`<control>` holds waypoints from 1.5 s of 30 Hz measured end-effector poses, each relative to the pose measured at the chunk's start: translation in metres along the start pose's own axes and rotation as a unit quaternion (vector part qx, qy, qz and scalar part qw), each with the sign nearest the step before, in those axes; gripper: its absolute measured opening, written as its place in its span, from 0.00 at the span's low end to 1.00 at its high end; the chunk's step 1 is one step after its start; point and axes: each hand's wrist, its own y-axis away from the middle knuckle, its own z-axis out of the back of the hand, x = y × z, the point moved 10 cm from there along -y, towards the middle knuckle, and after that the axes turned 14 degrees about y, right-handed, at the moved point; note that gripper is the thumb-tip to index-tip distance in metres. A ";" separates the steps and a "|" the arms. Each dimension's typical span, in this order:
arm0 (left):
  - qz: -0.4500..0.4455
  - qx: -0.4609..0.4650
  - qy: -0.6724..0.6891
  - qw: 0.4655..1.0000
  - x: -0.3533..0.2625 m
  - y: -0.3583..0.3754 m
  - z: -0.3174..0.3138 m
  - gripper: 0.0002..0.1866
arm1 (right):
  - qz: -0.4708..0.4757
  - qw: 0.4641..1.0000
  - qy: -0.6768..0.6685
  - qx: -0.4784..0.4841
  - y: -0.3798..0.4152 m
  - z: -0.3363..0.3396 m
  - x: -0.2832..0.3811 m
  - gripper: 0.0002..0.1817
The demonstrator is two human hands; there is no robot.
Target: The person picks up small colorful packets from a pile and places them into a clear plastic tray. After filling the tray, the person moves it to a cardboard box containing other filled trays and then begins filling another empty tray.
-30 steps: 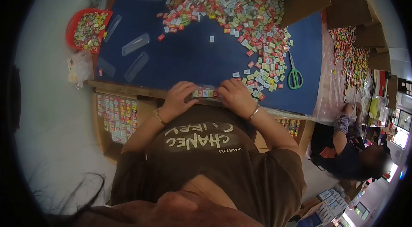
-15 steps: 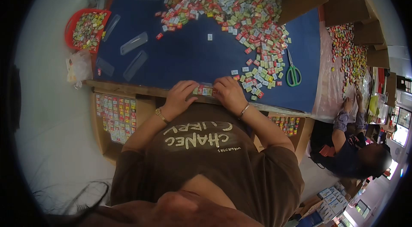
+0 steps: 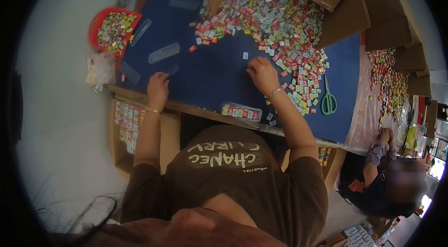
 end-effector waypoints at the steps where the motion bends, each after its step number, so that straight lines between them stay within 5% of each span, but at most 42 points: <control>1: -0.003 0.000 -0.001 1.000 -0.009 0.000 -0.001 0.14 | -0.001 1.000 0.000 -0.003 -0.014 -0.009 -0.001 0.09; 4: -0.119 0.061 0.074 0.988 -0.081 0.011 -0.033 0.15 | -0.035 0.997 0.024 -0.065 -0.048 -0.033 -0.005 0.10; 7: -0.249 0.066 0.108 0.960 -0.148 0.024 -0.051 0.17 | 0.070 0.997 0.025 -0.035 -0.070 -0.056 0.027 0.13; 11: -0.197 0.101 0.189 0.957 -0.152 0.016 -0.070 0.16 | 0.033 0.996 -0.009 0.086 -0.091 -0.057 0.036 0.14; 14: -0.130 0.000 0.156 0.979 -0.129 -0.036 -0.054 0.15 | 0.110 0.987 0.039 -0.114 -0.122 -0.026 0.046 0.17; 17: -0.173 -0.116 0.043 0.977 -0.109 -0.065 -0.044 0.14 | 0.205 0.963 0.124 -0.122 -0.132 -0.044 0.068 0.19; 20: -0.119 0.000 0.079 0.990 -0.091 -0.068 -0.073 0.14 | 0.224 0.973 0.047 -0.010 -0.110 -0.067 0.063 0.21; 23: -0.137 0.037 0.149 0.979 -0.113 -0.039 -0.076 0.16 | 0.199 0.978 0.040 -0.057 -0.087 -0.047 0.053 0.19; 27: -0.134 0.052 0.175 0.974 -0.119 -0.032 -0.085 0.16 | 0.081 0.995 0.011 -0.059 -0.067 -0.030 0.024 0.14; 35: -0.079 0.008 0.184 0.980 -0.107 -0.048 -0.080 0.15 | 0.087 0.996 -0.010 -0.021 -0.052 -0.059 0.033 0.12; 39: -0.143 0.001 0.188 0.972 -0.107 -0.066 -0.074 0.15 | 0.041 0.999 0.012 -0.024 -0.063 -0.060 0.040 0.11; 41: -0.214 0.076 0.202 0.953 -0.120 -0.069 -0.085 0.15 | 0.041 0.999 0.003 -0.027 -0.065 -0.064 0.049 0.10; 45: -0.217 0.100 0.208 0.949 -0.133 -0.055 -0.092 0.15 | 0.055 0.998 -0.003 -0.029 -0.064 -0.066 0.052 0.10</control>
